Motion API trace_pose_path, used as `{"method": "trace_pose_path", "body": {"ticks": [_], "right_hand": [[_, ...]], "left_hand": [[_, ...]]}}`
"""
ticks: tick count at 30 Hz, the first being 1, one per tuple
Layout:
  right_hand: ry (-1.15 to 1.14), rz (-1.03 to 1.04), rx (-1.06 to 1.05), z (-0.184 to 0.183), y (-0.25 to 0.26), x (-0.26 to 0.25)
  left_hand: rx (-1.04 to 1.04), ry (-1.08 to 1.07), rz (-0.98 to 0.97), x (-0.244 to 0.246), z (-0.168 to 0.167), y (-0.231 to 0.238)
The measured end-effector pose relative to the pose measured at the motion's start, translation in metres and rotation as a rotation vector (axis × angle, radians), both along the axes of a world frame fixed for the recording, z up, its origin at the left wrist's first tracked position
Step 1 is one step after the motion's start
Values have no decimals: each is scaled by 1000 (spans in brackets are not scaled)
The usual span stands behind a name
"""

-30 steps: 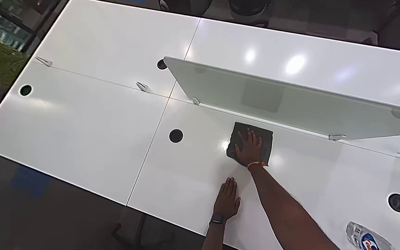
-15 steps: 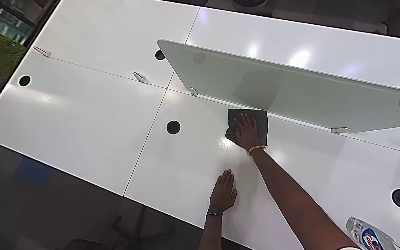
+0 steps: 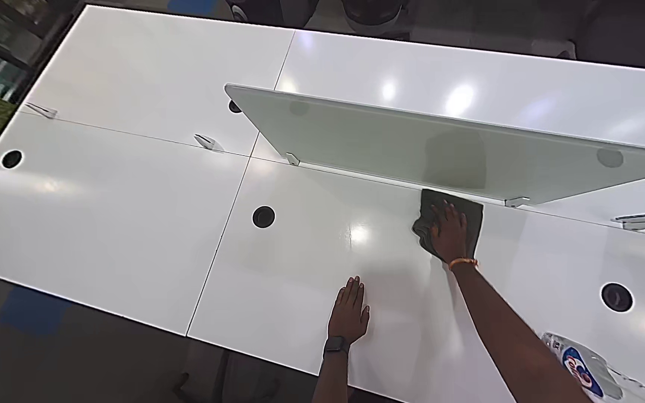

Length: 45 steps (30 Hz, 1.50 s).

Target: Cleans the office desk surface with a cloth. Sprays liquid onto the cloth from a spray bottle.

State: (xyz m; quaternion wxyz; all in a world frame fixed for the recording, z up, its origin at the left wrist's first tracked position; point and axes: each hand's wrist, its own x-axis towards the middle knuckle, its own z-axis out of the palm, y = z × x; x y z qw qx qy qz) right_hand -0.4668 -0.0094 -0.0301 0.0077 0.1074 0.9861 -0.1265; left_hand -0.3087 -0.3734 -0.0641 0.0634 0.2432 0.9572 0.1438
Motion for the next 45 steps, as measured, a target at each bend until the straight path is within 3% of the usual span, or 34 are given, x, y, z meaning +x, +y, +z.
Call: {"method": "trace_pose_path", "body": {"ticks": [4, 8, 10, 14, 17, 21, 23, 25, 28, 31, 33, 37, 45], "right_hand": [[14, -84, 23, -1, -44, 80], [18, 132, -152, -1, -132, 121], [60, 190, -444, 0, -157, 112], [85, 61, -1418, 52, -159, 72], [46, -93, -1650, 84, -139, 67], [106, -362, -1493, 57, -76, 78], [271, -647, -1297, 41, -36, 89], [461, -730, -1013, 41, -9, 104], [558, -447, -693, 56, -15, 114], [352, -13, -483, 59, -60, 95], [188, 148, -249, 38, -97, 75], [-137, 162, 48, -3, -146, 37], [-133, 157, 62, -1, -145, 34]], "left_hand": [[-13, -12, -8, 0, 5, 1], [7, 25, -11, 1, 0, 0], [-3, 62, -16, 1, -2, -1], [-20, 66, -5, 0, -3, -1], [-23, 73, -9, 1, -2, 0], [-29, 63, -19, 2, -5, -1], [-33, 72, -19, 1, -4, -1], [-33, 81, -15, 2, -4, -2], [-42, 63, -14, 2, -3, -1], [-36, 63, -13, 0, -2, 0], [-36, 55, -9, 1, -1, 0], [-17, 36, -1, -2, 0, 0], [-6, -9, 5, -3, 6, 2]]}}
